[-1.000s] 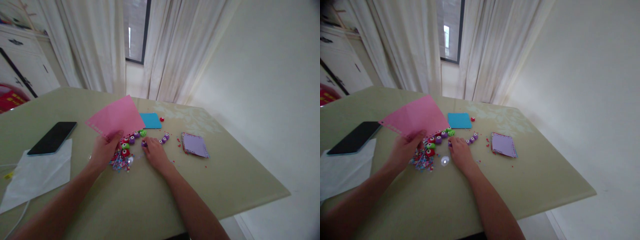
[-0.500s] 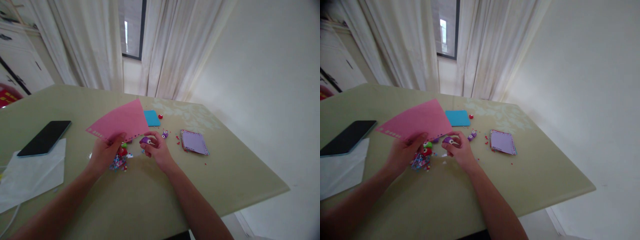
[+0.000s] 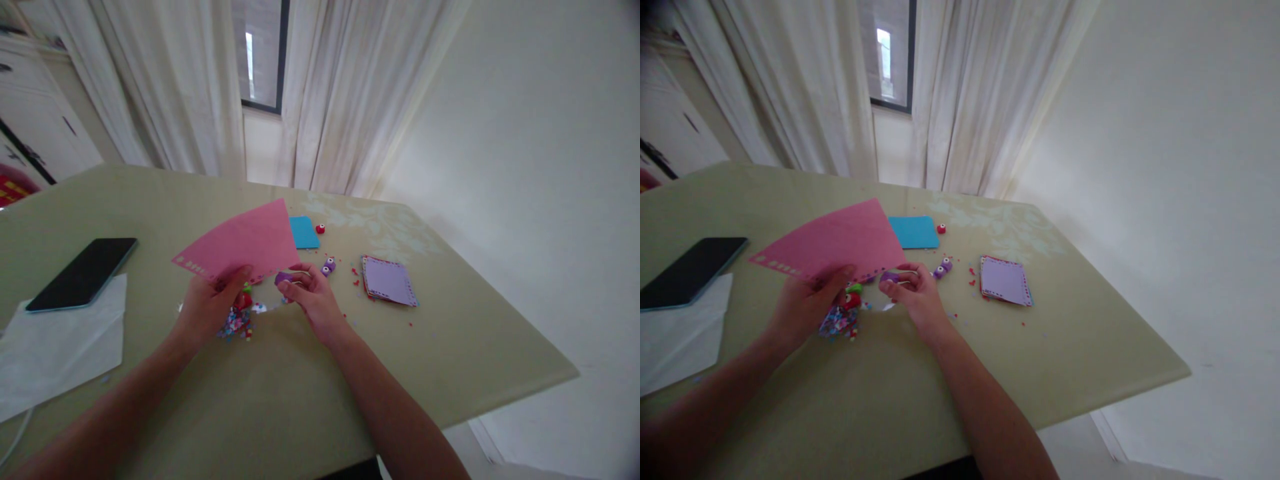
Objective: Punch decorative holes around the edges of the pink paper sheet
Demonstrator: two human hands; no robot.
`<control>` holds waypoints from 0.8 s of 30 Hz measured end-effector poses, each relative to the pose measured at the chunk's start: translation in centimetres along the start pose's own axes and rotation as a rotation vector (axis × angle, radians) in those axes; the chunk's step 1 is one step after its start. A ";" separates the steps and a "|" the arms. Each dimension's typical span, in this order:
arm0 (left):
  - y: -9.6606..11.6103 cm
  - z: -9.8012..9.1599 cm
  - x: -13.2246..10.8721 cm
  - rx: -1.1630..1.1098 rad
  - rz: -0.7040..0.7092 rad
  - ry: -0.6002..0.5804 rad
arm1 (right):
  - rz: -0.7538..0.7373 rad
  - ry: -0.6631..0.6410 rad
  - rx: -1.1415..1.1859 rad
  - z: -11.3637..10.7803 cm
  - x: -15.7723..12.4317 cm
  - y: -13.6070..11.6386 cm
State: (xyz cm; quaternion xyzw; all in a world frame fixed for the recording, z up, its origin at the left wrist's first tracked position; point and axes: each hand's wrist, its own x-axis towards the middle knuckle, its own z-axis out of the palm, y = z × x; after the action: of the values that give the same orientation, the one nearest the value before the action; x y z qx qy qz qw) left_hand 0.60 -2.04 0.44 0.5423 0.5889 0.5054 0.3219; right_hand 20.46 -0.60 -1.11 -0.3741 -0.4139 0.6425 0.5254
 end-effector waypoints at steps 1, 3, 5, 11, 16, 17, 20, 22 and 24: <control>-0.1 0.0 0.0 -0.008 -0.008 -0.007 | 0.001 0.003 0.000 0.0 0.0 0.0; -0.3 0.1 0.0 -0.018 -0.019 -0.015 | 0.005 0.009 -0.003 0.0 0.1 0.0; -0.3 0.0 0.0 -0.022 -0.017 -0.017 | 0.008 0.016 -0.007 0.0 0.1 0.0; -0.3 -0.1 0.0 0.020 0.016 -0.043 | 0.003 0.010 -0.012 0.0 0.3 0.0; -0.5 -0.1 -0.2 0.066 0.008 -0.067 | 0.027 0.041 0.047 0.0 0.1 -0.5; -0.6 0.0 -0.3 0.073 0.009 -0.074 | 0.042 0.045 0.064 0.1 0.1 -0.6; -0.9 0.1 -0.4 0.097 0.023 -0.094 | 0.069 0.048 0.094 0.3 -0.1 -0.8; -1.1 0.2 -0.4 0.107 0.029 -0.112 | 0.067 0.044 0.100 0.3 -0.1 -0.8; -1.3 0.3 -0.5 0.107 0.033 -0.130 | 0.062 0.038 0.101 0.4 -0.1 -0.7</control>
State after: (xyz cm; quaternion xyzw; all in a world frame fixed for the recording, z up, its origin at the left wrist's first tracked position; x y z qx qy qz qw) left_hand 0.53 -2.29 -0.93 0.6000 0.5840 0.4420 0.3219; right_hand 20.41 -0.67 -0.30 -0.3719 -0.3591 0.6712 0.5312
